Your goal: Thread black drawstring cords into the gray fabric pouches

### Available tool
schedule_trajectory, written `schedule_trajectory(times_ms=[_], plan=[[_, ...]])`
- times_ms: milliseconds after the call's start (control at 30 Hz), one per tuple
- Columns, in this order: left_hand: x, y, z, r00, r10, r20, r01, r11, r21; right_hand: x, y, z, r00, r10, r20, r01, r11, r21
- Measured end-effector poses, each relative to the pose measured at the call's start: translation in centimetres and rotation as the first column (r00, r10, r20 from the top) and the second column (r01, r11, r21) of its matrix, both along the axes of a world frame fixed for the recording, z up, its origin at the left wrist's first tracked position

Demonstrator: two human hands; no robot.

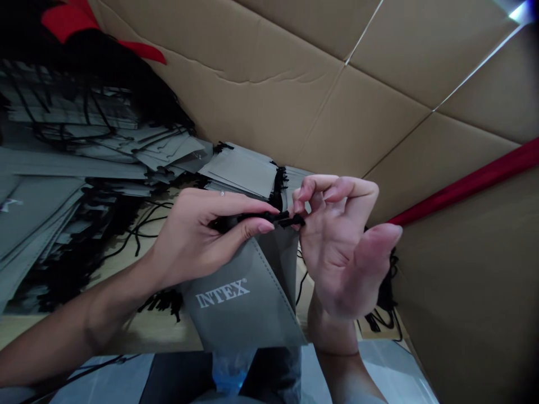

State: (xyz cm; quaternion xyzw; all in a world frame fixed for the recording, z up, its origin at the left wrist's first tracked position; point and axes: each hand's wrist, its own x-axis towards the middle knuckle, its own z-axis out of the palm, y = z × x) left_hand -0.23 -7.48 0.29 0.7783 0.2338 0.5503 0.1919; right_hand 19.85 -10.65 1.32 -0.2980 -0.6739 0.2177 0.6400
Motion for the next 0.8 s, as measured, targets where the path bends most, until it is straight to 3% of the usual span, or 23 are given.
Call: schedule_trajectory(times_ms=[100, 267, 400, 567, 700, 800], plan=[[0.02, -0.07, 0.02, 1.0, 0.003, -0.016, -0.003, 1.0, 0.009, 0.09, -0.09, 0.03, 0.995, -0.058, 0.086, 0.058, 0.998, 0.0], [0.07, -0.06, 0.01, 0.999, 0.011, -0.051, -0.01, 1.0, 0.019, 0.07, -0.22, 0.08, 0.999, 0.04, 0.03, -0.041, 0.999, 0.015], [0.04, -0.08, 0.07, 0.999, -0.001, -0.046, 0.001, 1.0, 0.012, -0.26, -0.31, 0.48, 0.998, -0.051, 0.045, 0.052, 0.999, -0.015], [0.0, -0.07, 0.17, 0.999, -0.035, -0.033, 0.035, 0.999, 0.001, -0.2, -0.13, 0.68, 0.997, 0.072, -0.023, -0.072, 0.997, -0.009], [-0.03, -0.12, 0.22, 0.999, -0.046, -0.03, 0.045, 0.999, -0.009, 0.01, -0.08, 0.48, 0.998, 0.054, -0.019, -0.054, 0.998, -0.037], [-0.05, -0.11, 0.2, 0.999, -0.017, -0.043, 0.017, 1.0, -0.004, 0.62, -0.07, 0.37, 0.989, 0.134, -0.054, -0.136, 0.99, -0.029]])
